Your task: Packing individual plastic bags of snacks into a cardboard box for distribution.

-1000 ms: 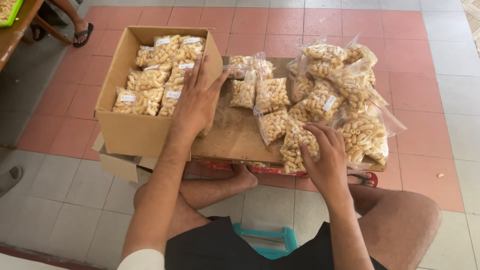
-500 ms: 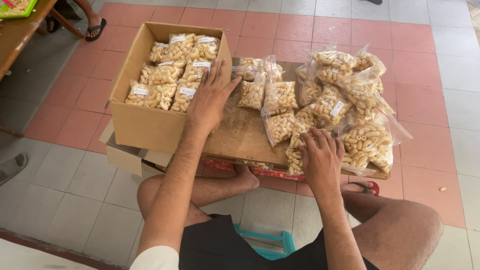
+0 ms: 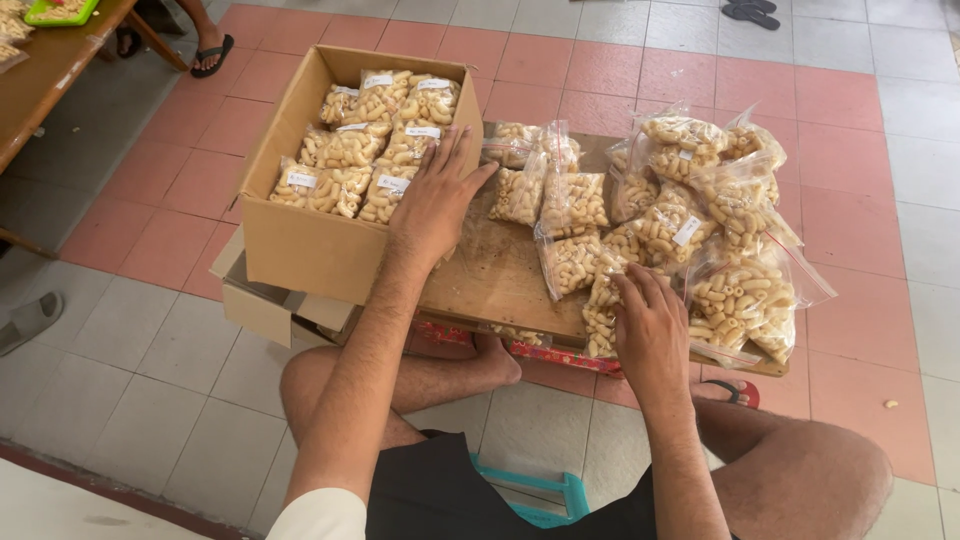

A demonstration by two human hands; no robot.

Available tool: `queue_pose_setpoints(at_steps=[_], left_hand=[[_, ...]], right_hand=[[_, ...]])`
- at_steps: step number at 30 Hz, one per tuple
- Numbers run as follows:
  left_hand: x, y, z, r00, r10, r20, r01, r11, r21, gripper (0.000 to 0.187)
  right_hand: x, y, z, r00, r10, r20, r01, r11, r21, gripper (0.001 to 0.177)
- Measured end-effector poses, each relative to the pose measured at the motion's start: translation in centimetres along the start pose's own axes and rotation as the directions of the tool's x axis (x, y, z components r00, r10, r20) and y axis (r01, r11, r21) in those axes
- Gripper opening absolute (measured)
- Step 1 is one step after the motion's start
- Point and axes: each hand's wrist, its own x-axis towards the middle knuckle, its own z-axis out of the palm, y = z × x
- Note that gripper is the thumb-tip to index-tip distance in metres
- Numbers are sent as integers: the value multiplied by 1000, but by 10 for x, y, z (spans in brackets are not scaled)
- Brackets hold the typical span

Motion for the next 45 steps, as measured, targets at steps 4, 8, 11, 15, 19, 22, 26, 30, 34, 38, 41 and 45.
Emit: queue_pose_setpoints(at_steps=[4, 8, 11, 15, 19, 22, 26, 30, 34, 38, 41, 45], left_hand=[[2, -1, 6, 1000, -13, -19, 13, 1000, -8, 81], [0, 0, 7, 999, -9, -34, 8, 1000, -27, 78], [3, -8, 22, 994, 17, -112, -24, 998, -64, 73], [10, -23, 50, 867, 165, -470, -213, 976, -50, 46], [-8, 13, 44, 605, 189, -774, -354, 934, -48, 10], [-57, 78, 24, 654, -91, -751, -427, 775, -466, 17], [-97, 156, 38, 963, -245, -117, -125, -18, -992, 76], [-92, 176, 52, 947, -320, -1, -162, -478, -863, 57], [-88, 160, 32, 873, -483, -65, -260, -349, -900, 26], [-94, 144, 4, 837, -482, -259, -268, 50, -962, 17], [-98, 141, 5, 844, -390, -367, -272, 278, -921, 17], [-101, 152, -21, 901, -261, -346, -256, 322, -911, 22]], right_hand=[[4, 2, 2, 993, -17, -113, 24, 997, 67, 33], [13, -9, -21, 964, 5, -264, 77, 952, 297, 27], [17, -20, -41, 936, 108, -334, 79, 863, 500, 28], [12, -19, -44, 871, 416, -262, 38, 475, 879, 24], [8, -15, -31, 817, 576, -29, 73, -53, 996, 27], [14, -38, -52, 803, 590, 89, 101, -282, 954, 24], [18, -64, -72, 773, 572, 274, 111, -548, 829, 16], [-3, -53, -29, 774, 535, 340, 59, -594, 802, 29], [2, -51, -33, 886, 416, 204, -12, -420, 908, 50], [7, -34, -51, 987, 161, 25, -15, -64, 998, 82], [14, -33, -74, 999, 18, -31, 27, 192, 981, 76], [18, -40, -88, 996, -12, -84, 78, 517, 852, 26]])
